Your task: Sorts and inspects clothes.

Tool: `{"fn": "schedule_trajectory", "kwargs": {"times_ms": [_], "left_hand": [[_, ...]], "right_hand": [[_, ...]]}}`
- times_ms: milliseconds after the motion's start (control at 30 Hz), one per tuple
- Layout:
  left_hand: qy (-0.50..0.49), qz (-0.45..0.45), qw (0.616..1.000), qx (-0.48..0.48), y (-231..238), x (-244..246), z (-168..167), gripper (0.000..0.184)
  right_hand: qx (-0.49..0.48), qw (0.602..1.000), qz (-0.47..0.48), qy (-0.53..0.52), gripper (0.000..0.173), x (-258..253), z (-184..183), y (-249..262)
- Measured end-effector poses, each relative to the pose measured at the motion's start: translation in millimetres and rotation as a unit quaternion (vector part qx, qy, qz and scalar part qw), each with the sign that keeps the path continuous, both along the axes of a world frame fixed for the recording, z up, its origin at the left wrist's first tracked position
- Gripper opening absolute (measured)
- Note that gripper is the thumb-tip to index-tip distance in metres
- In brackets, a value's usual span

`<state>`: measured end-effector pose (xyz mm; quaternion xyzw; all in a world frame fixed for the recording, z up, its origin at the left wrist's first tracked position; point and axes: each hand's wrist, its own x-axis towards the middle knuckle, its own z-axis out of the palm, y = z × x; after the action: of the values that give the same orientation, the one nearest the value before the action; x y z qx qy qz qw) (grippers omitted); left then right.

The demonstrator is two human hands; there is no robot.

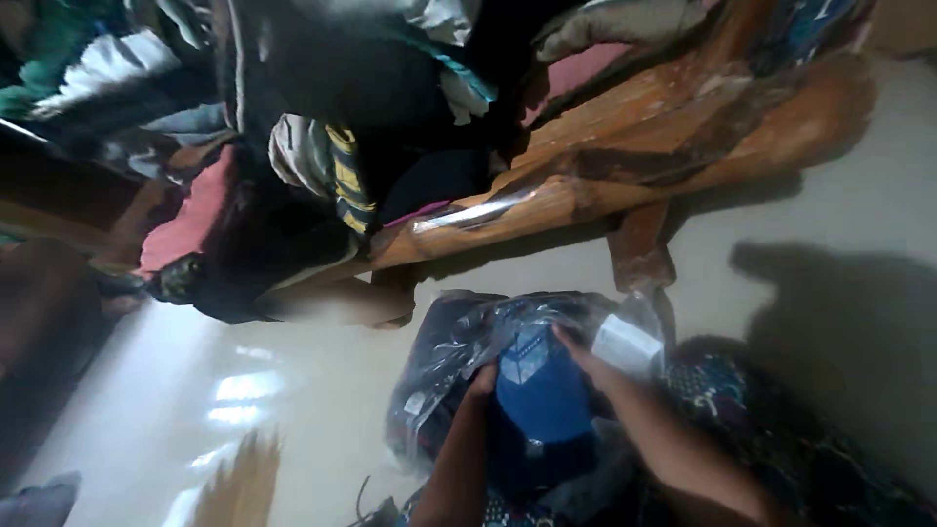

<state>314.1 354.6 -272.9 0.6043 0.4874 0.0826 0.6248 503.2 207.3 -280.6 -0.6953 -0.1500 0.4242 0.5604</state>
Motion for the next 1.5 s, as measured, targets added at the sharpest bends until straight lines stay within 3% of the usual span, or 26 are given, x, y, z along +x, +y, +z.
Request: {"fn": "schedule_trajectory", "kwargs": {"times_ms": [100, 233, 367, 467, 600, 700, 800, 900, 1033, 1100, 1167, 1233, 1267, 1333, 1400, 1500], "left_hand": [[-0.052, 0.014, 0.997, -0.057, -15.2, 2.9, 18.8, 0.048], [-0.029, -0.023, 0.996, -0.08, -41.7, -27.1, 58.8, 0.06], [-0.003, 0.093, 0.978, -0.187, -106.0, -68.8, 114.6, 0.068], [-0.058, 0.159, 0.976, -0.136, -157.5, -98.4, 142.5, 0.064], [-0.121, 0.216, 0.969, -0.002, -196.3, -116.4, 176.7, 0.061], [-0.201, 0.244, 0.946, 0.076, -212.3, -112.4, 211.4, 0.077], [-0.312, 0.194, 0.915, 0.165, -225.0, -107.7, 235.5, 0.062], [-0.359, 0.132, 0.896, 0.227, -238.0, -113.3, 249.6, 0.044], [-0.347, 0.064, 0.914, 0.201, -258.9, -148.6, 253.0, 0.034], [-0.285, 0.016, 0.94, 0.187, -265.8, -174.0, 247.2, 0.038], [-0.19, -0.018, 0.968, 0.164, -273.4, -200.9, 231.0, 0.045], [-0.045, -0.034, 0.986, 0.154, -285.3, -230.6, 197.6, 0.053], [0.01, -0.037, 0.987, 0.153, -293.2, -247.2, 170.4, 0.055], [0.017, -0.01, 0.988, 0.154, -317.0, -285.8, 122.5, 0.047], [-0.005, 0.075, 0.996, 0.057, -338.7, -324.5, 118.6, 0.034], [-0.034, 0.334, 0.942, 0.0, -348.0, -350.7, 140.7, 0.025]], "right_hand": [[-0.053, 0.998, 0.021, 0.039, 0.085, -6.0, 9.6, -7.4], [-0.097, 0.986, 0.09, 0.099, 0.093, -18.4, 52.3, -27.4], [-0.14, 0.975, 0.152, 0.086, 0.094, -39.7, 97.9, -58.1], [-0.106, 0.973, 0.188, 0.083, 0.085, -53.5, 137.6, -72.5], [0.064, 0.969, 0.236, 0.039, 0.052, -63.5, 198.7, -70.6], [0.14, 0.942, 0.299, -0.063, 0.044, -56.4, 250.9, -50.2], [0.238, 0.868, 0.41, -0.151, 0.038, -39.9, 292.0, -8.9], [0.214, 0.782, 0.545, -0.213, 0.048, -58.2, 356.9, 37.8], [0.141, 0.575, 0.72, -0.361, 0.069, -119.0, 395.8, 101.4], [0.058, 0.481, 0.787, -0.383, 0.064, -172.9, 396.1, 115.9], [0.031, 0.405, 0.83, -0.382, 0.061, -227.1, 362.6, 131.5], [0.031, 0.367, 0.845, -0.388, 0.055, -278.1, 315.4, 134.6], [0.037, 0.367, 0.84, -0.398, 0.055, -300.4, 287.2, 128.8], [0.047, 0.405, 0.818, -0.407, 0.053, -330.1, 220.5, 101.6], [0.063, 0.478, 0.802, -0.352, 0.049, -340.4, 174.8, 81.3], [0.106, 0.525, 0.729, -0.426, 0.042, -339.5, 188.8, 59.4]]}}
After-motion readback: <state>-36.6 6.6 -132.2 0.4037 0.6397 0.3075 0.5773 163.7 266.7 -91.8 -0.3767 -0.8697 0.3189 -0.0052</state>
